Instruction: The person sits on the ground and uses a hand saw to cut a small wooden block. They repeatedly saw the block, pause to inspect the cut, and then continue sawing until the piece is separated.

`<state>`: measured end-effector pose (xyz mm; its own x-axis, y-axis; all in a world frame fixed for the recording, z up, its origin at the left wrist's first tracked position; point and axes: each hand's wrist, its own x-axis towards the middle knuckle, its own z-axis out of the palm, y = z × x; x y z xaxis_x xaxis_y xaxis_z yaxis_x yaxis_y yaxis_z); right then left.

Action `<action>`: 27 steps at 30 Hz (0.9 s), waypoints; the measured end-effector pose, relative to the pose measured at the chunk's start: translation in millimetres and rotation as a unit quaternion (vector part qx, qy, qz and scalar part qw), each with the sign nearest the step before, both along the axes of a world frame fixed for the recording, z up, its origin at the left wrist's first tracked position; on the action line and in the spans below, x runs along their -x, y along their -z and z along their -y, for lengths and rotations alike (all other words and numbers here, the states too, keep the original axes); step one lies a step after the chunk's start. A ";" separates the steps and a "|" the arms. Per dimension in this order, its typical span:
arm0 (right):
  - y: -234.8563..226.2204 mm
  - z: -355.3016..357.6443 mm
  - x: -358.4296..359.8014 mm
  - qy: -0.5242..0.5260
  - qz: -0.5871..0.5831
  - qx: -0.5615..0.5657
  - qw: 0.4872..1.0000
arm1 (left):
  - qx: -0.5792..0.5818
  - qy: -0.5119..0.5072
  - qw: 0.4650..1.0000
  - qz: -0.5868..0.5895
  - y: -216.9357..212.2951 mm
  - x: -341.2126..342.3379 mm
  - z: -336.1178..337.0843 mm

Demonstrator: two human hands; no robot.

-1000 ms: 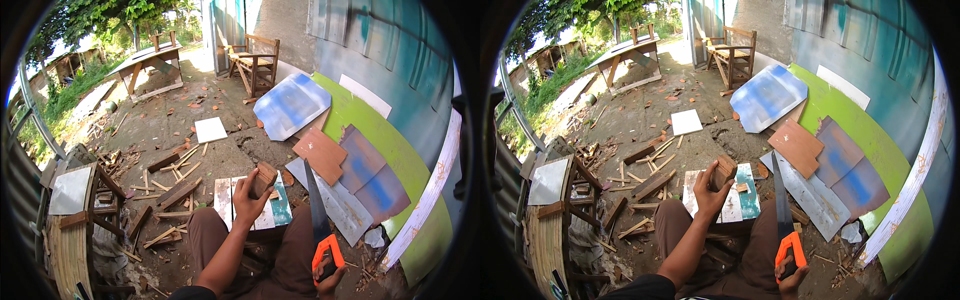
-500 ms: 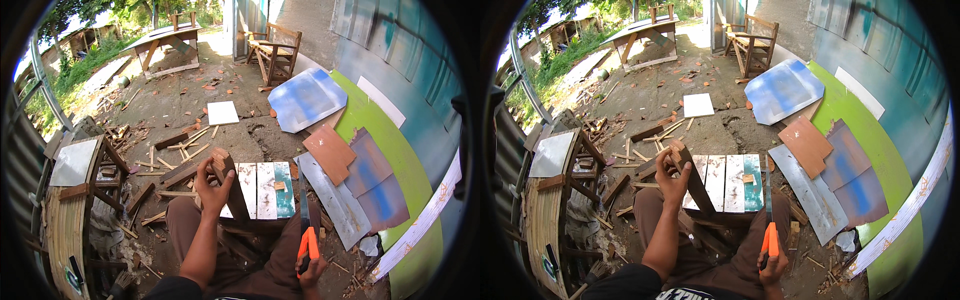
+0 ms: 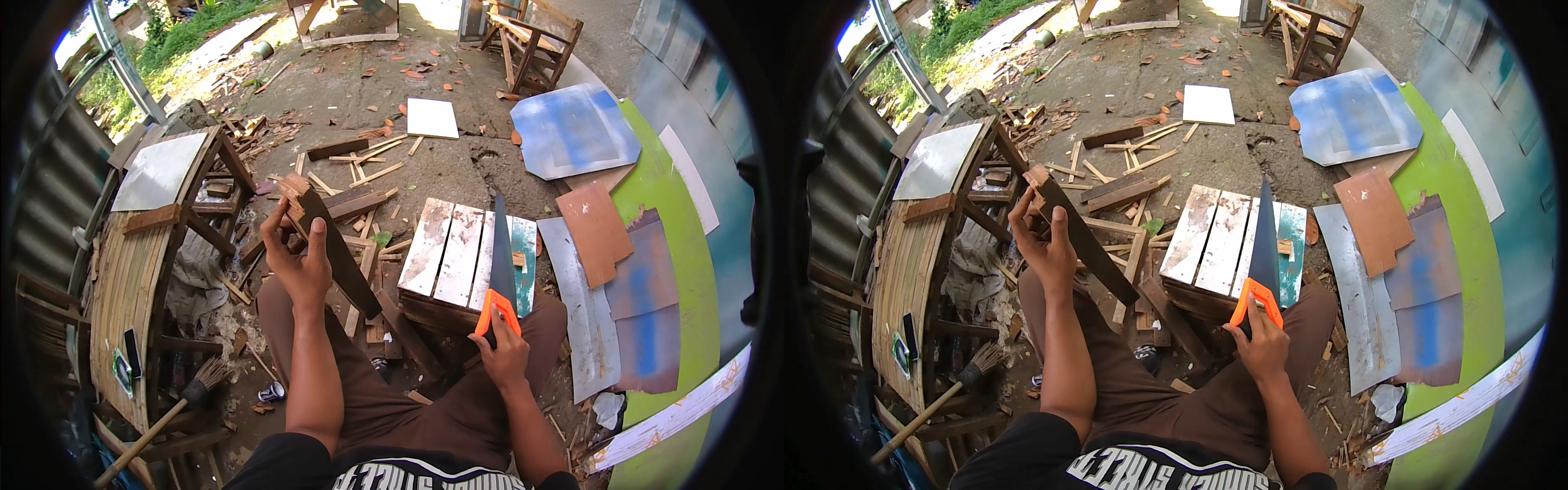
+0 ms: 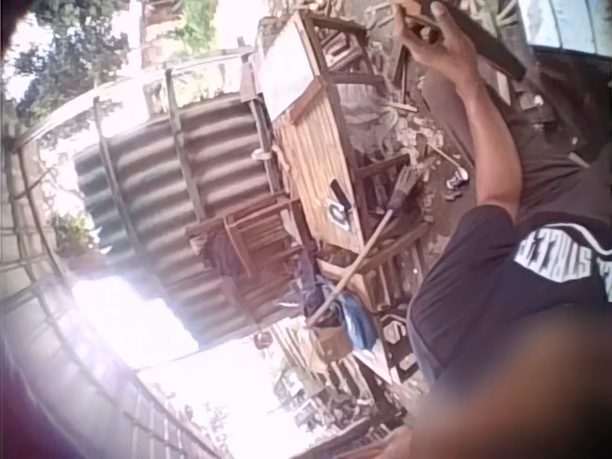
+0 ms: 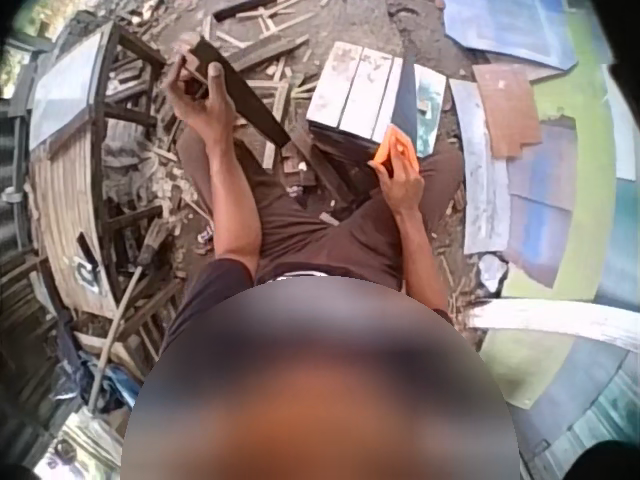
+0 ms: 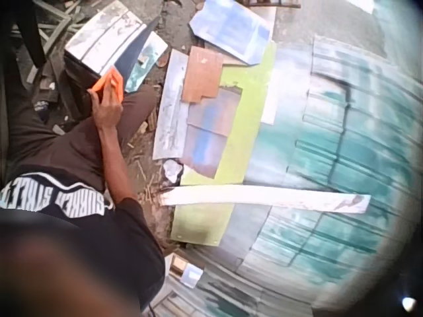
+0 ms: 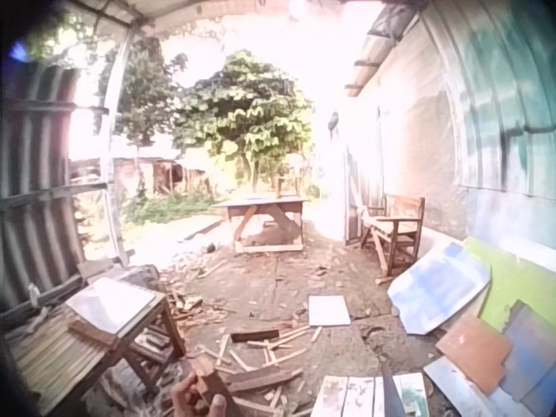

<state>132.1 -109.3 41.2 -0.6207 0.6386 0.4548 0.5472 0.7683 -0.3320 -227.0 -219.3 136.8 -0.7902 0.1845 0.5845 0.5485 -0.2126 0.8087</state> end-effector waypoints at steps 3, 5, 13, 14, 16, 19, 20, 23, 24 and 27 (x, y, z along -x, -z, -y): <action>22.0 -10.4 7.3 0.006 0.038 0.005 0.999 | 0.022 -0.028 0.999 0.002 2.7 9.1 18.7; 33.8 -10.8 12.7 0.018 0.065 0.036 0.997 | 0.040 -0.033 0.999 0.016 5.7 13.0 25.5; 38.1 -9.8 22.8 0.004 0.056 0.099 0.993 | 0.029 0.021 0.999 -0.024 18.5 -2.0 2.5; 33.6 -10.7 16.6 0.043 0.016 0.110 0.993 | 0.019 0.048 0.999 -0.004 20.1 -7.1 -2.7; 24.0 -13.2 1.4 0.118 -0.061 0.127 0.983 | 0.012 0.070 0.997 0.003 23.1 -16.2 -13.9; 6.1 -17.5 -32.1 0.225 -0.140 0.122 0.957 | -0.011 0.110 0.994 -0.003 27.9 -30.9 -31.9; 1.3 -20.0 -43.0 0.266 -0.172 0.144 0.938 | -0.022 0.127 0.992 -0.009 29.5 -36.1 -39.3; -0.2 -29.5 -69.9 0.354 -0.239 0.162 0.890 | -0.024 0.150 0.988 -0.041 34.0 -53.4 -60.9; 3.8 -35.2 -79.5 0.362 -0.281 0.174 0.872 | -0.025 0.160 0.986 -0.037 35.7 -60.0 -68.1; 41.2 -65.5 -100.4 0.438 -0.353 0.197 0.803 | -0.037 0.201 0.979 -0.016 41.0 -78.4 -89.7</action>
<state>232.5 -43.8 0.0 0.4699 0.8697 0.1508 0.3881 -0.0502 -0.9203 -148.6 -129.6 95.7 -0.6439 0.4324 0.6312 0.4334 -0.4737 0.7666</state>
